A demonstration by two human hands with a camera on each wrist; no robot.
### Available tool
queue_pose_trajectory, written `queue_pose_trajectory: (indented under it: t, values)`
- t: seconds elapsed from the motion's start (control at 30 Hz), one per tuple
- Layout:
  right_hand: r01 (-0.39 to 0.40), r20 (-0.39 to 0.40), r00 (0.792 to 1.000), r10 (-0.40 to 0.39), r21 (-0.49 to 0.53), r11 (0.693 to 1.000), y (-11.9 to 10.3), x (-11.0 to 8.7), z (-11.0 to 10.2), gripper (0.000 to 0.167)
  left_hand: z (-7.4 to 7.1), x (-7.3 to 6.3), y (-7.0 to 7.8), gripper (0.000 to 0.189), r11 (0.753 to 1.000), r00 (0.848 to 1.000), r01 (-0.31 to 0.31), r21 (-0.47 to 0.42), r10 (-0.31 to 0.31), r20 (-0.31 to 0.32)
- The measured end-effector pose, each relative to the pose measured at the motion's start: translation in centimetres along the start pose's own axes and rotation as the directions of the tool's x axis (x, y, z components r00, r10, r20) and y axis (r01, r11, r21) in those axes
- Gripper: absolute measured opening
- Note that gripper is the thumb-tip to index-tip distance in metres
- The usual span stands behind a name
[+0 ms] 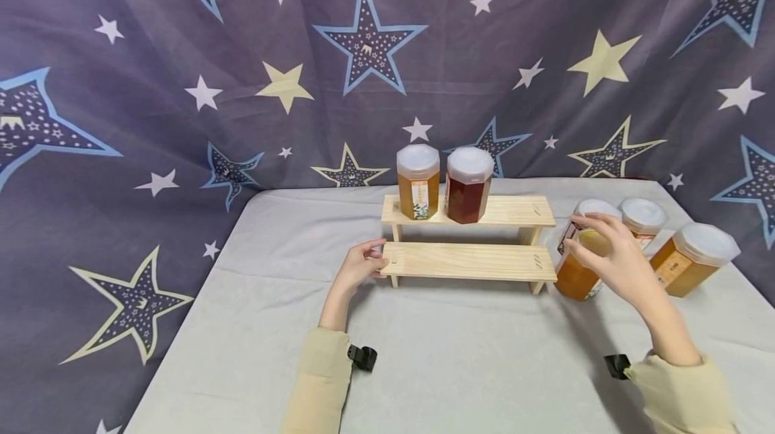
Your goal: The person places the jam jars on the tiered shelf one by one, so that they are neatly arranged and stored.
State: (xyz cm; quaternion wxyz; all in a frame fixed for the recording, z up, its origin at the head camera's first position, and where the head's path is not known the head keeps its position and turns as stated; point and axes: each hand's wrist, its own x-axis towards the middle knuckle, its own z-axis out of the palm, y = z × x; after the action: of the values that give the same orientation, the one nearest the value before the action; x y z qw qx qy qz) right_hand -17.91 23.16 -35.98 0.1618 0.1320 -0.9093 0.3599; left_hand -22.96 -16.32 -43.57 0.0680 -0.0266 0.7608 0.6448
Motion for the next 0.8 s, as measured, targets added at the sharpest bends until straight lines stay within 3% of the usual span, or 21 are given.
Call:
queue_pose_trajectory:
  t: [0.5, 0.57, 0.8]
  values:
    - [-0.017, -0.005, 1.0, 0.016, -0.086, 0.996, 1.4, -1.0, -0.5, 0.046, 0.0, -0.5, 0.7, 0.047, 1.0, 1.0, -0.009, -0.008, 0.009, 0.02]
    - [-0.017, -0.006, 1.0, 0.017, -0.082, 0.996, 1.6, -1.1, -0.6, 0.046, 0.0, 0.0, 0.0, 0.047, 1.0, 1.0, -0.01, -0.008, 0.01, 0.008]
    - [-0.007, 0.001, 1.0, 0.007, -0.074, 0.997, 2.5, -1.6, -0.5, 0.047, 0.0, 0.1, -0.2, 0.047, 1.0, 1.0, -0.001, 0.003, 0.001, -0.005]
